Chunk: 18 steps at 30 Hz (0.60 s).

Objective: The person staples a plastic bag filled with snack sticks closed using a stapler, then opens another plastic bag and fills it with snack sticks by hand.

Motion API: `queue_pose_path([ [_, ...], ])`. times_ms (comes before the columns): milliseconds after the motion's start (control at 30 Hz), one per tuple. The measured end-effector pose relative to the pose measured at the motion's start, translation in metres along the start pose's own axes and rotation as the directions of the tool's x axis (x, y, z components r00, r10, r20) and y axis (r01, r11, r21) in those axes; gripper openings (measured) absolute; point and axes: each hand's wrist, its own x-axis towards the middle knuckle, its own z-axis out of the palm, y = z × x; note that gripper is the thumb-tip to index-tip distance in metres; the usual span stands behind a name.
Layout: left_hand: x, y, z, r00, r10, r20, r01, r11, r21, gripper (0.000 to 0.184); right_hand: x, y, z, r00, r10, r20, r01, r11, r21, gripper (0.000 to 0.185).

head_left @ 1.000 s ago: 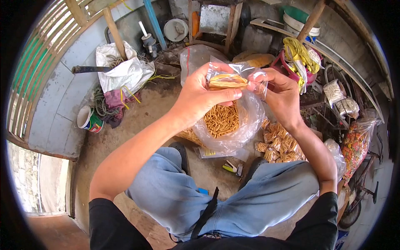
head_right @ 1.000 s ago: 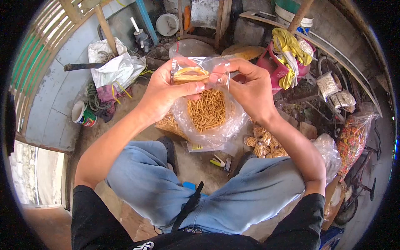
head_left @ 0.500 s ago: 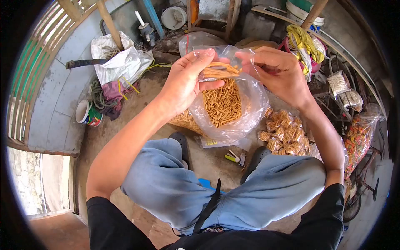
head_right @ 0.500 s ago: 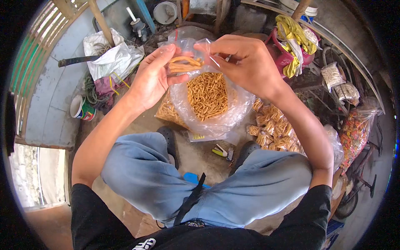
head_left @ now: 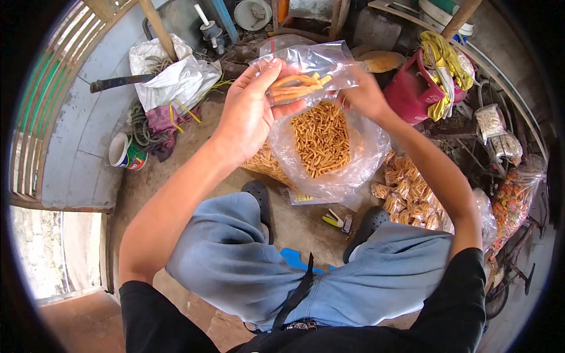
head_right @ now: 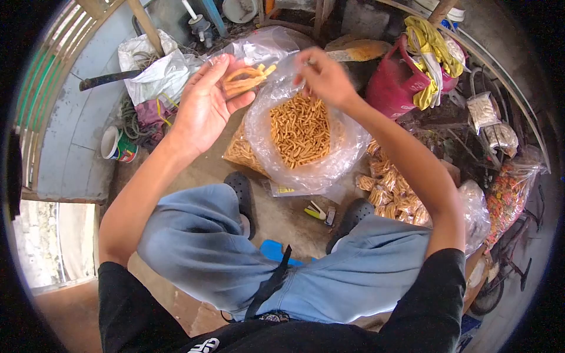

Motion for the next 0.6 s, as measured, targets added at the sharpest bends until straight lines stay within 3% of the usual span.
queue_pose_path([
  [67,0.001,-0.001,0.0,1.0,-0.014,-0.017,0.014,1.0,-0.006,0.016,0.012,0.056,0.006,0.953,0.219,0.208,-0.178,0.964,-0.197,0.016],
  [133,0.003,-0.002,0.001,1.0,-0.013,0.012,0.013,1.0,0.002,0.016,0.026,0.142,-0.001,0.837,0.418,0.354,-0.219,0.848,-0.483,0.017],
  [200,0.004,-0.003,0.002,1.0,-0.01,-0.007,0.01,1.0,0.013,0.016,0.028,0.195,0.005,0.883,0.363,0.297,0.001,0.633,-0.774,0.023],
  [233,0.005,-0.003,0.003,1.0,-0.009,0.001,0.009,1.0,0.021,0.016,0.03,0.227,0.009,0.882,0.36,0.303,0.005,0.636,-0.772,0.023],
  [300,0.006,-0.003,0.005,1.0,-0.01,-0.001,0.01,0.999,0.045,0.017,0.03,0.271,0.016,0.954,0.301,-0.007,-0.155,0.472,-0.868,0.022],
  [400,0.007,-0.004,0.003,0.999,-0.016,-0.036,0.018,0.998,0.056,0.017,0.024,0.292,0.021,0.949,0.304,-0.087,-0.238,0.507,-0.828,0.027],
  [533,0.009,-0.004,0.0,0.999,-0.017,-0.028,0.019,0.996,0.082,0.018,0.021,0.289,0.022,0.916,0.395,-0.073,-0.272,0.476,-0.836,0.037],
  [600,0.01,-0.004,-0.001,1.0,-0.013,-0.011,0.014,0.996,0.092,0.018,0.021,0.277,0.016,0.932,0.357,0.056,-0.14,0.499,-0.855,0.037],
])
